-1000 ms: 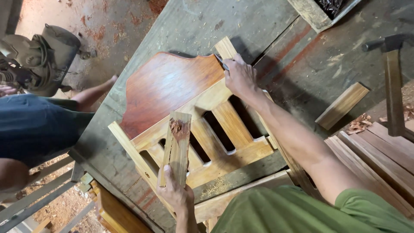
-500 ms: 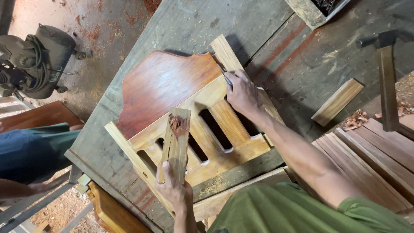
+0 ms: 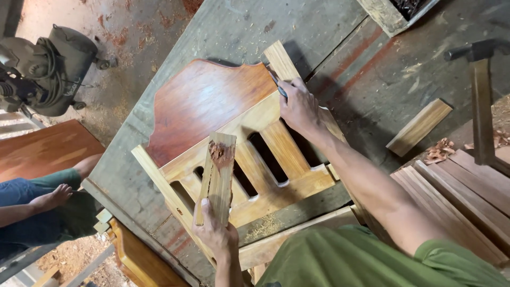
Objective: The person uses a chisel to carve and shape a wooden piece, then hammers it into place on a wooden chair frame. They also use a hammer to secure other parts of the chair and apply a reddish substance to the wood.
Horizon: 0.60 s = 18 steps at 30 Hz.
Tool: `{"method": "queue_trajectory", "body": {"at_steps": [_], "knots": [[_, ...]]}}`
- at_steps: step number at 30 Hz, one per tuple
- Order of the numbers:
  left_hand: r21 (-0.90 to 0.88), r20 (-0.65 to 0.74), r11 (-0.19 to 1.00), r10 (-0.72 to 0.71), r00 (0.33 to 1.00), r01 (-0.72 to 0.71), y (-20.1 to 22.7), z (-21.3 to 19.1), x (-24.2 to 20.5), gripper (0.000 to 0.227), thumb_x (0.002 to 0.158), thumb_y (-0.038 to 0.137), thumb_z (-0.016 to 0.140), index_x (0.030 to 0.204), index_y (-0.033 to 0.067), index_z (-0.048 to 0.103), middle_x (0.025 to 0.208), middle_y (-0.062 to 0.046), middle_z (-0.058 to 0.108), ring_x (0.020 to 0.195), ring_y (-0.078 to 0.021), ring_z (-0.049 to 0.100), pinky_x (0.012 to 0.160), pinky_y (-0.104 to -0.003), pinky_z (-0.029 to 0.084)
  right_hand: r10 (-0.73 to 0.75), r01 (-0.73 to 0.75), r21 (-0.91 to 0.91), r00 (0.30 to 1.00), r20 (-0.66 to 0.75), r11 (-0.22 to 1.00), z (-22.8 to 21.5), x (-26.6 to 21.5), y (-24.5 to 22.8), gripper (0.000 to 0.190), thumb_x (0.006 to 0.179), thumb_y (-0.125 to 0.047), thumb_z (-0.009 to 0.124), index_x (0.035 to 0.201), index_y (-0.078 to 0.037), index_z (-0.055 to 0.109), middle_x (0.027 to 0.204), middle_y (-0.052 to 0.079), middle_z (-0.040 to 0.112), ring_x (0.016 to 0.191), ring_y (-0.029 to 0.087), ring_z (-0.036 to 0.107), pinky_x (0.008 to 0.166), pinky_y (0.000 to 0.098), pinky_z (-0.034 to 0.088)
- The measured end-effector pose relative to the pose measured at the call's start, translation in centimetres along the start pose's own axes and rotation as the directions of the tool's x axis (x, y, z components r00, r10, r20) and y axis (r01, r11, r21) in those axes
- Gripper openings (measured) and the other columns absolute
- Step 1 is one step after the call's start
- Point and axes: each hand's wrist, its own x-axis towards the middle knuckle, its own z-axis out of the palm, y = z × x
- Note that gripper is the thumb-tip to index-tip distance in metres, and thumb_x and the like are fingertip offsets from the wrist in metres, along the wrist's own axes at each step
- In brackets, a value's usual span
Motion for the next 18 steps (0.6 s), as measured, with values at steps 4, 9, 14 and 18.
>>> {"method": "queue_trajectory", "body": {"at_steps": [4,9,14,18], "knots": [[0.009,-0.039,1.0,-0.027,0.999,0.027,0.6,0.7,0.3,0.092,0.067,-0.018,0.068,0.149,0.0173,0.048,0.13,-0.03,0.055,0.109,-0.0395,0.054,0.073,-0.042,0.062,-0.028,0.027,-0.069,1.0,-0.014,0.997,-0.5,-1.4,0.0,0.032,0.092,-0.011,0.059,0.123,-0.01,0.064,0.103,0.014,0.058,0.079,0.043,0.066,0.056,0.06,0.054],[-0.058,-0.113,0.997,0.043,0.993,-0.05,3.5,1.0,2.3,0.06,0.087,-0.014,0.069,0.137,0.0174,0.058,0.115,-0.025,0.06,0.075,-0.0248,0.057,0.047,-0.03,0.055,-0.106,0.114,0.128,0.992,-0.066,0.985,-4.1,-4.2,-1.2,0.034,0.092,-0.013,0.062,0.125,-0.008,0.07,0.113,0.013,0.069,0.1,0.035,0.068,0.087,0.0439,0.052],[-0.947,0.207,0.081,-0.585,0.785,0.31,12.8,-5.7,6.6,0.018,0.093,0.02,0.068,0.098,0.0029,0.072,0.073,-0.01,0.064,0.058,-0.0133,0.054,0.056,-0.031,0.051,-0.36,0.355,0.29,0.932,-0.037,0.889,-3.2,-9.3,-3.5,0.028,0.097,-0.018,0.065,0.124,-0.015,0.073,0.106,0.012,0.071,0.1,0.038,0.07,0.085,0.046,0.057],[-0.913,0.125,0.281,-0.496,0.859,0.295,14.4,-8.2,6.0,0.017,0.095,0.015,0.065,0.094,0.0002,0.073,0.077,-0.013,0.067,0.067,-0.0142,0.054,0.066,-0.036,0.054,-0.426,0.429,0.177,0.903,-0.054,0.886,-2.9,-10.9,-5.4,0.03,0.097,-0.02,0.067,0.126,-0.021,0.073,0.107,0.001,0.07,0.098,0.025,0.072,0.082,0.0372,0.059]]}}
